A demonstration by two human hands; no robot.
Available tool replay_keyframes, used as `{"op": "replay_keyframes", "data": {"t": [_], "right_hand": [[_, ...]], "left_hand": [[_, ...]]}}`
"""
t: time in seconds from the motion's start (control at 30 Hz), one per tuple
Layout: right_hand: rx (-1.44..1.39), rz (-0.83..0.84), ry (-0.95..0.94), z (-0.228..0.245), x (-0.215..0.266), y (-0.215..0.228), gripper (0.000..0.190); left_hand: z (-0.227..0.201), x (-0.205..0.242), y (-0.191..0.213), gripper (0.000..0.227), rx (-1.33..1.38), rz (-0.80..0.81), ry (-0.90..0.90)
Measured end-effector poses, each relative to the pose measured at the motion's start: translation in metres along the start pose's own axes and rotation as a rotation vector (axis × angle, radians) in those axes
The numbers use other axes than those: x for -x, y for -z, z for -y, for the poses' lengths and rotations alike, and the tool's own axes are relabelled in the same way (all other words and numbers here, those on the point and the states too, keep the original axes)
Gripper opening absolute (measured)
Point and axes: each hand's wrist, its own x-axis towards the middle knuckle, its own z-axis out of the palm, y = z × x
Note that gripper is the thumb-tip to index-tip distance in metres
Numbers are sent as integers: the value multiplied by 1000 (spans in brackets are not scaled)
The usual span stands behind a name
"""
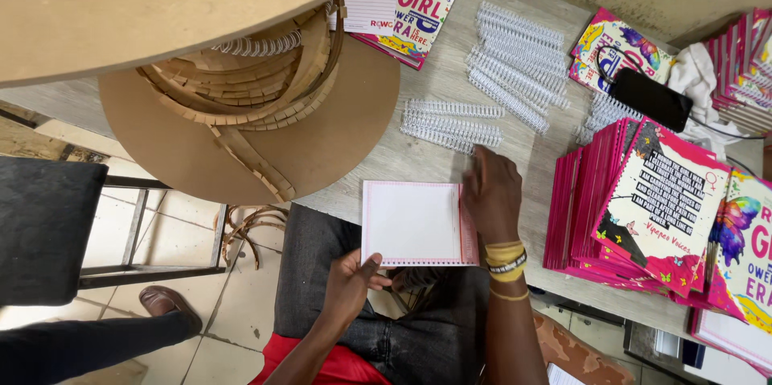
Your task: The person assembles spiral-bound notebooks by hand. They pick up a stack of pink-covered pages, align them, and insert a white plastic spiral coil through the pre-punched holes. They then close the spiral ends to secure the pages together.
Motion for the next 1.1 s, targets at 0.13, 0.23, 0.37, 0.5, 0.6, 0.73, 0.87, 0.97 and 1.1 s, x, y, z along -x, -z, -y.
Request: {"op": "replay_keyframes", "data": {"t": [0.13,0.23,0.37,0.5,0.6,0.73,0.87,0.97,1.1], "right_hand": [[293,229,-60,-19,-20,-26,36],[334,290,-23,-19,-23,-29,34],[396,273,93,-19,-27,-38,30],[289,161,-19,-19,-53,-54,27],[201,153,-139,-32,-76,-53,27],[-375,145,-28,-48,-91,-20,17],[-598,47,-146,-9,-79,40,31],[-270,51,-124,-35,-66,46,38],[-110,373,-57,-47,-39,27,72]], "left_hand": [[4,-5,5,53,-5,37,-23],[3,-1,6,56,-27,56,-18],[2,-1,7,51,-41,60,-5],[7,-6,5,50,-7,81,-20],[9,-9,4,50,27,76,-60],[12,-17,4,56,63,108,-114],[16,-17,6,69,28,125,-161],[14,-15,6,60,22,113,-109],[11,-16,4,56,26,112,-108]]}}
